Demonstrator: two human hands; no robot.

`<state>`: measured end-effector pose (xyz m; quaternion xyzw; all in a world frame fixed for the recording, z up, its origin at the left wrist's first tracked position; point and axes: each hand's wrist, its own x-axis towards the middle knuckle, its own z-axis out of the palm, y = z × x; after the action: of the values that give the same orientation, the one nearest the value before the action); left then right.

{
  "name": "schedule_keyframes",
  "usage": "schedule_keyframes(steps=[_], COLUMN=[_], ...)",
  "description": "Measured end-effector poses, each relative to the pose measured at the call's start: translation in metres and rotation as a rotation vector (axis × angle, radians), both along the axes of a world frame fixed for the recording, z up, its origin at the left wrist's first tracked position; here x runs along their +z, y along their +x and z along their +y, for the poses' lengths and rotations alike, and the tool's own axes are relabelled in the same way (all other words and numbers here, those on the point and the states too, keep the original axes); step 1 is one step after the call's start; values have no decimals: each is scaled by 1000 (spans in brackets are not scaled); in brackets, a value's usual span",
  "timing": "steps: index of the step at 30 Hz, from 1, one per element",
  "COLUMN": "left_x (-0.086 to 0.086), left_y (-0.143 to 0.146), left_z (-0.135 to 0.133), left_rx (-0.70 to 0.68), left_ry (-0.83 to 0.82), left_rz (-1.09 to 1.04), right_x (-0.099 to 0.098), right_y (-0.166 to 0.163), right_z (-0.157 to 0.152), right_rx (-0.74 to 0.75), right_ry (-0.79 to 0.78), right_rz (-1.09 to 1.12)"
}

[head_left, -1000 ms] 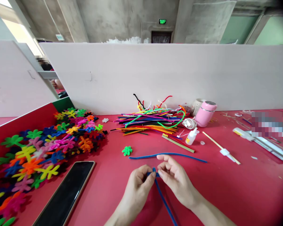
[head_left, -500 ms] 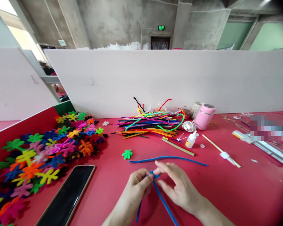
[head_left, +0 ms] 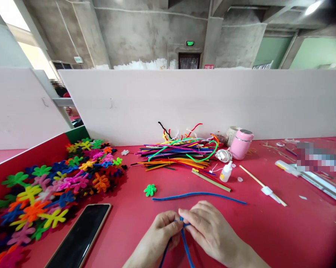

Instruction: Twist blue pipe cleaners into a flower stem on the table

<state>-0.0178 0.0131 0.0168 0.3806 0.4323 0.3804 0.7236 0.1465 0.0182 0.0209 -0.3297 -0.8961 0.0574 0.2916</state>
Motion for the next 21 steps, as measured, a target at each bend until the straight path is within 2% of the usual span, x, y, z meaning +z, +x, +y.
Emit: schedule_keyframes(steps=[8, 13, 18, 21], left_x=[8, 11, 8, 7], left_y=[-1, -2, -4, -4], left_z=[-1, -3, -3, -2], left_rx=[-6, -50, -120, -149], left_ry=[-18, 7, 127, 237], left_rz=[88, 103, 202, 261], right_x=[-1, 2, 1, -2], right_y=[-3, -7, -4, 1], right_z=[-1, -5, -8, -10], right_rx=[9, -46, -56, -44], right_ry=[-40, -110, -196, -357], right_rz=[4, -40, 102, 207])
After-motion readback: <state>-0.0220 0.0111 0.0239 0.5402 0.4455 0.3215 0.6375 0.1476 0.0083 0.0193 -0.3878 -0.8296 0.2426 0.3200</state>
